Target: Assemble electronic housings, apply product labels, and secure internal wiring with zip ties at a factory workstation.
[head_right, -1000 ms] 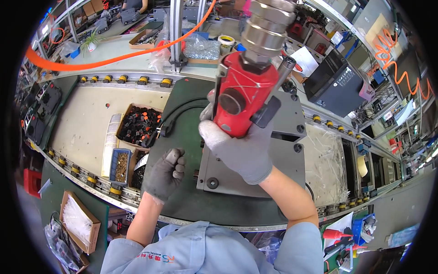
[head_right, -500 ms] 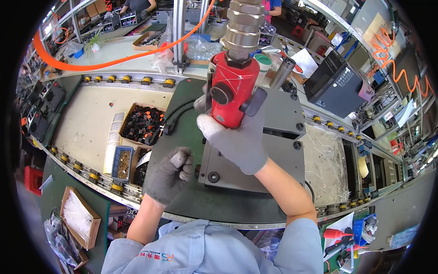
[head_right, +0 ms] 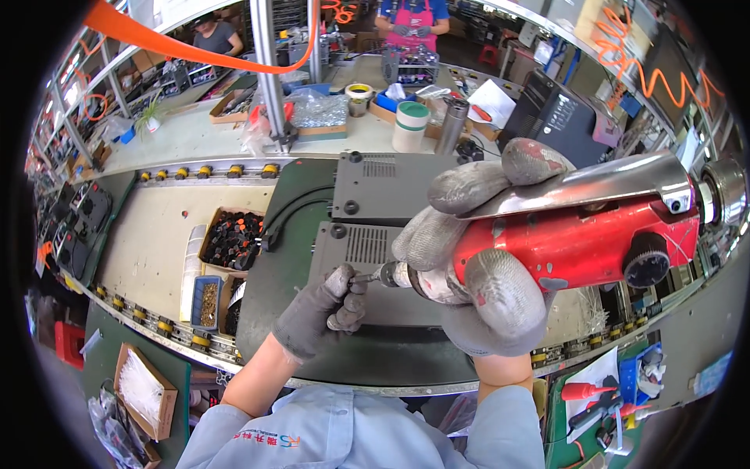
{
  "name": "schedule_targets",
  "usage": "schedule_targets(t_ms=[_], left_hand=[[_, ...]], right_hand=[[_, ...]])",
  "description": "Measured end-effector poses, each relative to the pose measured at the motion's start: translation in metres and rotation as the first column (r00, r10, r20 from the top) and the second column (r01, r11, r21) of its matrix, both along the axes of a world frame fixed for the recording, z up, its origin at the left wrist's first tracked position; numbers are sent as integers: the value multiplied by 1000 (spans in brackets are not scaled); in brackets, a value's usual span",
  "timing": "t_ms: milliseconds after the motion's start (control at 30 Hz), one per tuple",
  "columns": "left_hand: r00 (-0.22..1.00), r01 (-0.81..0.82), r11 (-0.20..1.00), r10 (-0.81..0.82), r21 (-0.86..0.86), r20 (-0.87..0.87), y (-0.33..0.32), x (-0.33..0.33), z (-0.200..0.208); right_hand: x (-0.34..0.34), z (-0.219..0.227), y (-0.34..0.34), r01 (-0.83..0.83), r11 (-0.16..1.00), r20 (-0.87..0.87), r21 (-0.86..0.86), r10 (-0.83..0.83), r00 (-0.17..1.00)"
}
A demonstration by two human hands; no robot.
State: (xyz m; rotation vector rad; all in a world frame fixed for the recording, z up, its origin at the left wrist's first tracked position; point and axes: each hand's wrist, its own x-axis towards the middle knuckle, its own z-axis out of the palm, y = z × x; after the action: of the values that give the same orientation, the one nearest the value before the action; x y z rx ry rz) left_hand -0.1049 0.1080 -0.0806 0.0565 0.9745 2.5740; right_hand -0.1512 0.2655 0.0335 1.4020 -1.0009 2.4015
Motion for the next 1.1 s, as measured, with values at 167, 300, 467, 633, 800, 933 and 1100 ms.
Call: schedule_targets(t_ms=[167, 300, 467, 633, 800, 933, 1100], left_hand=[[998, 62, 996, -63, 68, 13, 22, -12, -2], [998, 51, 998, -51, 38, -21, 31, -19, 1], [997, 60, 994, -56, -87, 49, 46, -32, 15], [976, 8, 704, -159, -710, -147, 34, -69, 17], [801, -507, 46, -345, -861, -490, 19, -110, -8], [774, -532, 31, -387, -846, -501, 25, -107, -2], [744, -574, 14, -410, -819, -528, 26, -106, -6]], right_hand=[[-1, -1, 26, 156, 988, -53, 12, -155, 986], [-1, -5, 36, 156, 987, 73, -24, -154, 985], [-10, -9, 56, 151, 989, 75, -9, -150, 986], [-20, -11, 83, 311, 950, 212, -1, -303, 929], [-34, -28, 96, 595, 706, 258, 383, -701, 665], [-44, -34, 97, 579, 699, 276, 419, -706, 652], [-46, -28, 91, 500, 766, 307, 405, -629, 714]])
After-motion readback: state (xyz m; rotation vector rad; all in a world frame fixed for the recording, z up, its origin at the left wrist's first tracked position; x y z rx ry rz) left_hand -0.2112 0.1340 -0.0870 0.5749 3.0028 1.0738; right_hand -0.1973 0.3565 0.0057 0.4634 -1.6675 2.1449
